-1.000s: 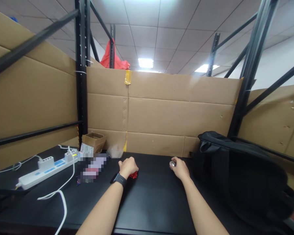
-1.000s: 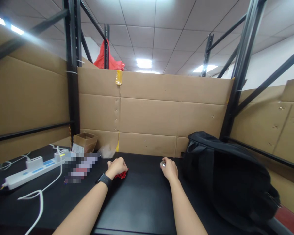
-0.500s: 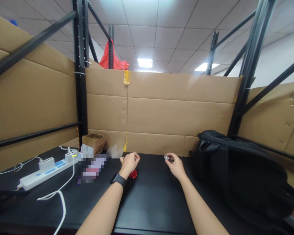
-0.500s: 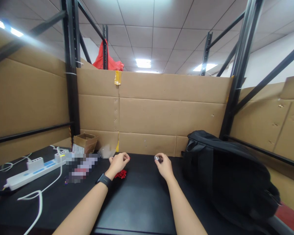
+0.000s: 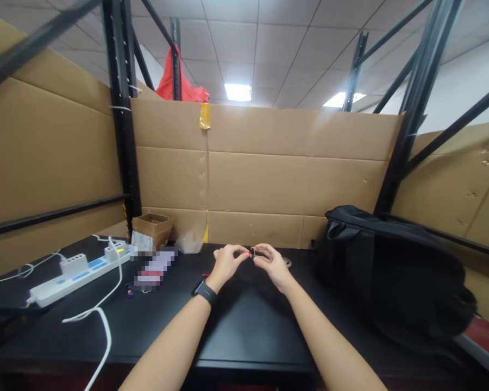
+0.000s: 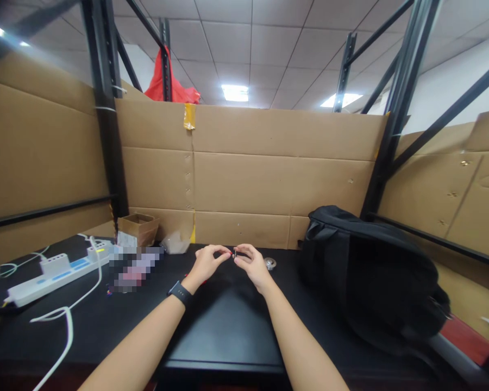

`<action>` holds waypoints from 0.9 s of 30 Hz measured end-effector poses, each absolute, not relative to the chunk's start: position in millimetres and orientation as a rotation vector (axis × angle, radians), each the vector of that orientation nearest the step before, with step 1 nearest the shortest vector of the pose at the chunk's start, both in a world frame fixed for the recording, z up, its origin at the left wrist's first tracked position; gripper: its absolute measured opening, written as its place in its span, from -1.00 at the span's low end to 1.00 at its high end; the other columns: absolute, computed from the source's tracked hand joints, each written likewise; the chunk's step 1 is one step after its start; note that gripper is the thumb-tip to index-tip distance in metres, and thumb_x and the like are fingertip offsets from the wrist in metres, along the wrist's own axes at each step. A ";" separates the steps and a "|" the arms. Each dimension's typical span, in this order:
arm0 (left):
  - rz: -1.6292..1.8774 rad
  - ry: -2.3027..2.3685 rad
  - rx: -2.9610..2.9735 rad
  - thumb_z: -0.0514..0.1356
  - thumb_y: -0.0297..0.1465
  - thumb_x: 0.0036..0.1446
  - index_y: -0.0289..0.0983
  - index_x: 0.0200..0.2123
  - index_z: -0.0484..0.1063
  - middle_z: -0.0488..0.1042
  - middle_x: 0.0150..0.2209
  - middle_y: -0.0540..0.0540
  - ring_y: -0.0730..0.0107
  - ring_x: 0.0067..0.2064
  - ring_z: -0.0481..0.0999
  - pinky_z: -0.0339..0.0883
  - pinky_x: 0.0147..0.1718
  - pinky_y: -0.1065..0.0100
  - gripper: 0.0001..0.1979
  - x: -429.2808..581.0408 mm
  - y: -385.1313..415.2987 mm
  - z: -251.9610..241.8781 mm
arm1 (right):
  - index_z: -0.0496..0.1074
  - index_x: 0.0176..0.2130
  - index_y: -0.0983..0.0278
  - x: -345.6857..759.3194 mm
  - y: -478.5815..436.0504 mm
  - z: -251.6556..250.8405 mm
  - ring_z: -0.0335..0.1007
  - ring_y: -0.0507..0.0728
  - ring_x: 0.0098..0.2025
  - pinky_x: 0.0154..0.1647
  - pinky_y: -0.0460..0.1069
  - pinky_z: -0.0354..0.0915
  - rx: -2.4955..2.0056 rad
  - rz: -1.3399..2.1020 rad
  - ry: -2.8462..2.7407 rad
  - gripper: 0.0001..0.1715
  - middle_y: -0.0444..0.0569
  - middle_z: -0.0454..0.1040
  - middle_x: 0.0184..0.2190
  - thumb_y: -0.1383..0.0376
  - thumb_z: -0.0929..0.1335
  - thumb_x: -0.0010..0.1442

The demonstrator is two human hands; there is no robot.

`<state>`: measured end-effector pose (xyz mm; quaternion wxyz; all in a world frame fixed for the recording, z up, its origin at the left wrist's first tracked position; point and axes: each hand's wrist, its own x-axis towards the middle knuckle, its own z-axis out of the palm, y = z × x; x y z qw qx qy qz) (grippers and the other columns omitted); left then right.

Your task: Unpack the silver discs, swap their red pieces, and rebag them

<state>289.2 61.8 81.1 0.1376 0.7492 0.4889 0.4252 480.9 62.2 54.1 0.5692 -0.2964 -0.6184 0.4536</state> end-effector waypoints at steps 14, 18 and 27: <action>1.138 1.477 2.269 0.17 -0.21 0.21 -0.11 -0.23 0.59 0.62 -0.09 -0.06 0.16 0.04 0.46 0.07 0.03 0.14 -0.79 298.8 54.0 82.6 | 0.41 -0.08 0.19 476.1 54.7 60.2 0.49 0.28 0.08 0.23 0.25 0.31 -0.623 1.113 -1.421 -0.42 0.07 0.50 0.07 0.22 0.59 -0.08; 1.177 1.462 2.299 0.20 -0.26 0.19 -0.11 -0.27 0.58 0.62 -0.13 -0.01 0.20 0.02 0.47 0.07 0.00 0.16 -0.85 298.6 57.0 80.8 | 0.42 -0.09 0.21 474.9 52.6 61.2 0.49 0.27 0.09 0.23 0.25 0.31 -0.625 1.107 -1.427 -0.44 0.08 0.51 0.07 0.23 0.59 -0.08; 1.218 1.430 2.291 0.19 -0.31 0.19 -0.14 -0.29 0.57 0.62 -0.14 -0.02 0.22 -0.02 0.50 0.12 0.02 0.19 -0.86 299.0 60.0 73.2 | 0.48 -0.22 0.24 473.8 56.8 57.0 0.54 0.29 0.01 0.14 0.24 0.39 -0.678 1.075 -1.434 -0.50 0.09 0.55 0.03 0.18 0.61 -0.15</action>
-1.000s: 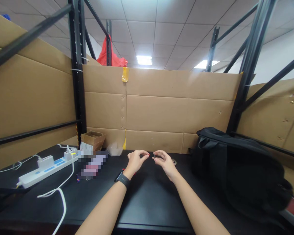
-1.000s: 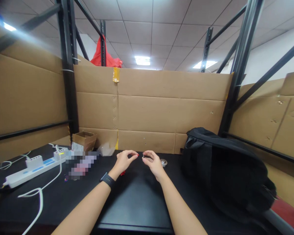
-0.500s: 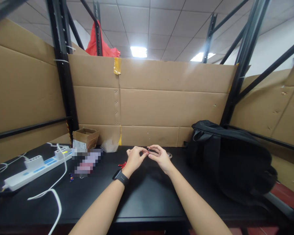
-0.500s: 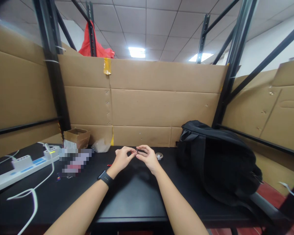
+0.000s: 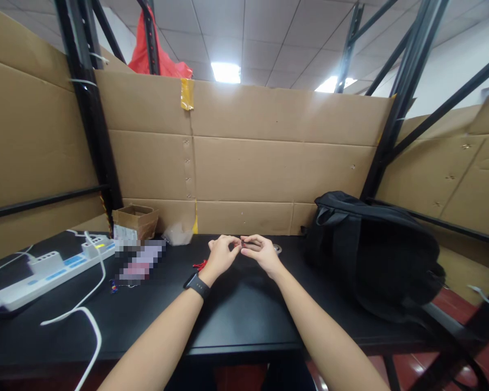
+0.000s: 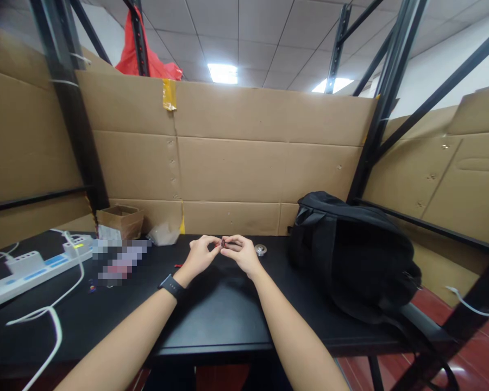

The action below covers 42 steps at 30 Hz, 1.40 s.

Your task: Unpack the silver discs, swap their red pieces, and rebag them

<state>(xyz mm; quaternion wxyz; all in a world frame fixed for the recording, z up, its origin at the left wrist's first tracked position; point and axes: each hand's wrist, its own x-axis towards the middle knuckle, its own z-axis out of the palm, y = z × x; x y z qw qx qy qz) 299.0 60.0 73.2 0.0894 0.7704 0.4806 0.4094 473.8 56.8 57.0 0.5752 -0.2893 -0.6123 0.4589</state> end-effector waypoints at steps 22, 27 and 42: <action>1.243 0.849 1.931 0.23 -0.22 0.14 -0.31 -0.33 0.61 0.65 -0.28 -0.13 0.23 -0.20 0.59 0.38 -0.08 0.30 -0.73 301.6 77.0 58.3 | 0.49 -0.28 0.25 485.8 64.9 59.9 0.49 0.09 -0.38 -0.33 -0.04 0.36 -0.855 0.589 -1.756 -0.81 -0.07 0.50 -0.37 0.16 0.39 0.23; 1.338 0.861 1.896 0.21 -0.19 0.18 -0.30 -0.28 0.58 0.63 -0.26 -0.14 0.24 -0.18 0.58 0.38 -0.06 0.28 -0.70 304.0 81.1 54.0 | 0.44 -0.30 0.24 487.7 67.5 57.2 0.39 0.06 -0.34 -0.31 -0.06 0.26 -0.895 0.379 -1.853 -0.84 -0.09 0.42 -0.32 0.23 0.32 0.30; 1.116 1.162 2.392 0.25 -0.27 0.11 -0.15 -0.26 0.58 0.55 -0.14 -0.06 0.24 -0.05 0.48 0.28 0.01 0.26 -0.84 300.8 65.2 60.4 | 0.34 -0.31 0.24 492.8 66.6 55.8 0.31 0.10 -0.25 -0.17 -0.01 0.25 -0.889 0.252 -1.958 -0.85 -0.06 0.33 -0.30 0.33 0.26 0.33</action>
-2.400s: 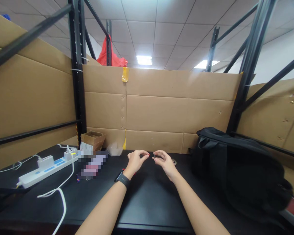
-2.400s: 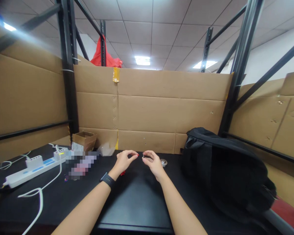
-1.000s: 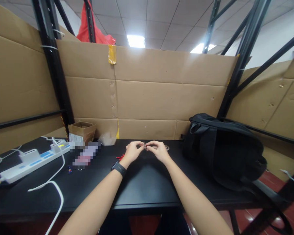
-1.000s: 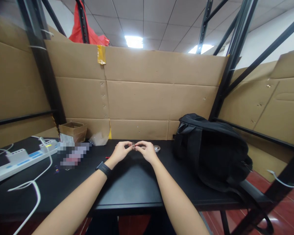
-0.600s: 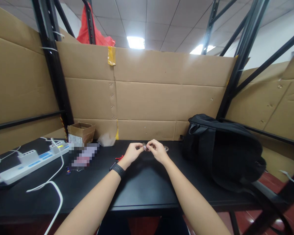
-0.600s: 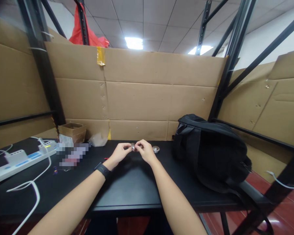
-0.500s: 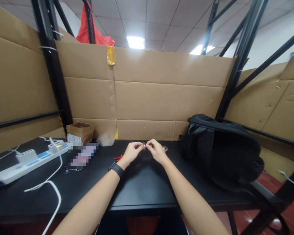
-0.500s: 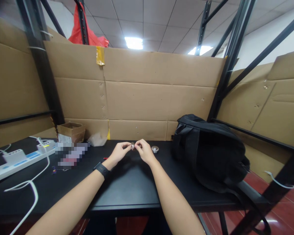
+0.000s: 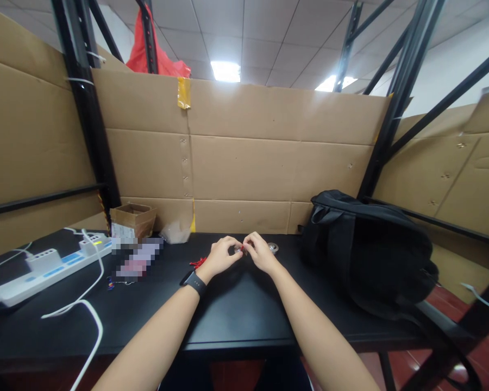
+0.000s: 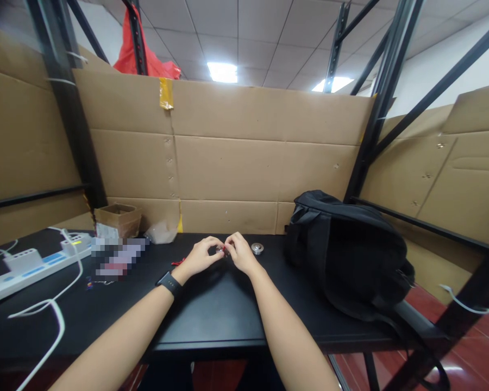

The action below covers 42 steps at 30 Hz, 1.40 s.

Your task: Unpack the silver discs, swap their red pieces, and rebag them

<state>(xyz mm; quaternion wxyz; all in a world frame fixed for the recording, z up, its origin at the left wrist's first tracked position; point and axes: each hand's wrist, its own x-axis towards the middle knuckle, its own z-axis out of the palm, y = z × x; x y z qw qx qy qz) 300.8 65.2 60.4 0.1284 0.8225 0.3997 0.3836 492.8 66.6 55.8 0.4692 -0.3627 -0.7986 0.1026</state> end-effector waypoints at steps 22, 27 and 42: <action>1.026 1.355 2.433 0.24 -0.17 0.17 -0.06 -0.33 0.63 0.56 -0.10 -0.01 0.18 0.02 0.41 0.17 0.02 0.18 -0.81 306.7 64.4 57.8 | 0.35 -0.30 0.24 494.5 69.6 49.1 0.32 0.02 -0.39 -0.33 -0.06 0.28 -0.905 0.481 -1.973 -0.87 -0.10 0.33 -0.28 0.31 0.27 0.32; 1.007 1.450 2.440 0.24 -0.19 0.16 -0.08 -0.35 0.63 0.57 -0.14 -0.05 0.15 -0.01 0.42 0.17 -0.03 0.16 -0.82 308.5 67.8 49.4 | 0.40 -0.32 0.26 494.7 72.4 45.9 0.32 0.04 -0.33 -0.28 -0.05 0.26 -0.957 0.384 -2.031 -0.91 -0.10 0.35 -0.31 0.36 0.31 0.27; 1.061 1.766 2.415 0.08 -0.30 0.24 -0.11 -0.12 0.59 0.63 -0.11 -0.15 0.08 -0.01 0.53 0.17 0.00 0.13 -0.71 275.2 103.6 73.5 | 0.48 -0.28 0.20 567.4 89.2 42.1 0.38 0.12 -0.20 -0.21 -0.03 0.20 -1.634 -0.019 -1.771 -0.88 -0.03 0.45 -0.26 0.37 0.35 0.14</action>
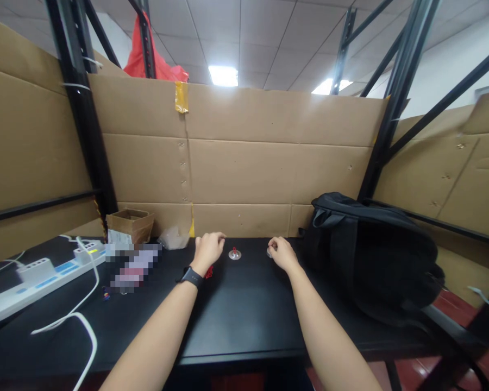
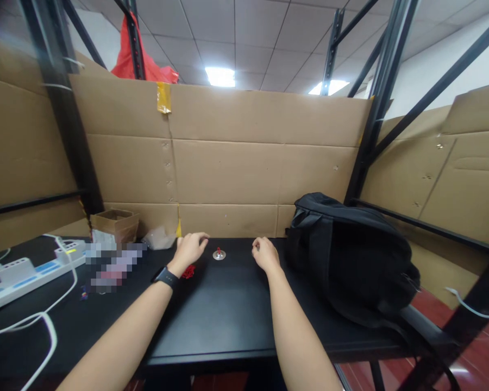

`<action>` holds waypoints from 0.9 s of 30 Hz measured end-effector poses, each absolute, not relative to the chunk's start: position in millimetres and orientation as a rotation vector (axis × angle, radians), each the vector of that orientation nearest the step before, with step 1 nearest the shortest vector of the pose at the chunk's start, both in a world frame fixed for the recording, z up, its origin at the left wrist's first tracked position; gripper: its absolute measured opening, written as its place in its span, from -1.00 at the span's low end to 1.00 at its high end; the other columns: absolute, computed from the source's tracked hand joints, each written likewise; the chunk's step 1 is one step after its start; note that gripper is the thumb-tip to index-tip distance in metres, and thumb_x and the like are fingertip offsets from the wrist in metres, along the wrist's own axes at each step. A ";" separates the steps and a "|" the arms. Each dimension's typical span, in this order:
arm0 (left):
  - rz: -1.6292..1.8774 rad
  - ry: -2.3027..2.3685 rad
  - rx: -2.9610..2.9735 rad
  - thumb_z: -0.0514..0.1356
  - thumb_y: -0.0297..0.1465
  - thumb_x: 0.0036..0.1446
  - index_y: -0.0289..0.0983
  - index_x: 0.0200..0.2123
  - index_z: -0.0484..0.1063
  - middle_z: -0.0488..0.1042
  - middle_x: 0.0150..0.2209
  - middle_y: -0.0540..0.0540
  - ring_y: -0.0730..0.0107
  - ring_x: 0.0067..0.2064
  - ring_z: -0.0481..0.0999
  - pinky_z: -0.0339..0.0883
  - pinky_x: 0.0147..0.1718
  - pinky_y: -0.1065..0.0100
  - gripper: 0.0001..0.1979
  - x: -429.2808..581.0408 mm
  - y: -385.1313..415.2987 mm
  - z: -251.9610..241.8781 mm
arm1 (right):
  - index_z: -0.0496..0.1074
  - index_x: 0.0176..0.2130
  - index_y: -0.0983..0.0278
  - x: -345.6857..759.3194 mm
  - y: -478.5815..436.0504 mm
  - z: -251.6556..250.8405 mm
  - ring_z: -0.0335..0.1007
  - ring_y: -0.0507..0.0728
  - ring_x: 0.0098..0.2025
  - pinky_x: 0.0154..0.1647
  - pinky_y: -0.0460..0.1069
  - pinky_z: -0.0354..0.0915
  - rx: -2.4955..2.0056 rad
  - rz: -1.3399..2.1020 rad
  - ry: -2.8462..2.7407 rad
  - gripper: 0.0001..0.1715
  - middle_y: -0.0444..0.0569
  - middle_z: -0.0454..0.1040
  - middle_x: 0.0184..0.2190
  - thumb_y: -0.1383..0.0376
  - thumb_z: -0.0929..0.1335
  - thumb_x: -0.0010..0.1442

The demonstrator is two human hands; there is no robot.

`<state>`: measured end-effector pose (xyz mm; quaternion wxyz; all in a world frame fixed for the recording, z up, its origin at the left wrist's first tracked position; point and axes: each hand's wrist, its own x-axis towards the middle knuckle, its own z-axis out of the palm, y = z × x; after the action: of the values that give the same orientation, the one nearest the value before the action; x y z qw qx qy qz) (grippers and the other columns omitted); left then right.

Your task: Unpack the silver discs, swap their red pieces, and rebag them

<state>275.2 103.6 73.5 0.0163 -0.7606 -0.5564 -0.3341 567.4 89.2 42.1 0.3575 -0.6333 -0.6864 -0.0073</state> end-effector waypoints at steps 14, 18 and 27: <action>-0.598 -1.769 -3.049 0.26 -0.27 -0.10 -0.23 -0.36 0.64 0.65 -0.37 -0.07 0.28 -0.33 0.58 0.33 -0.30 0.39 -0.76 196.8 113.7 66.5 | 0.51 -0.09 0.15 577.9 97.5 28.3 0.41 0.26 -0.02 -0.13 0.08 0.21 -1.838 0.076 -1.793 -0.71 0.03 0.53 -0.10 0.23 0.40 0.14; -0.627 -1.776 -3.121 0.27 -0.26 -0.11 -0.23 -0.37 0.64 0.64 -0.39 -0.06 0.29 -0.34 0.57 0.32 -0.34 0.41 -0.76 196.0 112.7 66.3 | 0.51 -0.12 0.15 579.1 98.6 26.4 0.42 0.23 -0.04 -0.13 0.06 0.21 -1.811 0.072 -1.776 -0.71 0.01 0.53 -0.10 0.29 0.43 0.11; -0.584 -1.724 -3.090 0.25 -0.31 -0.09 -0.23 -0.47 0.59 0.61 -0.45 -0.04 0.33 -0.39 0.53 0.30 -0.35 0.41 -0.85 200.1 110.0 67.1 | 0.43 -0.08 0.21 578.5 101.5 29.2 0.42 0.15 -0.19 -0.13 0.05 0.31 -1.575 0.084 -1.661 -0.55 -0.01 0.49 -0.21 0.32 0.46 -0.02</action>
<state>200.1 110.0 67.1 -0.2203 -0.8404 -0.4690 -0.1588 578.5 101.5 29.2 0.4127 -0.6263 -0.6606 0.0335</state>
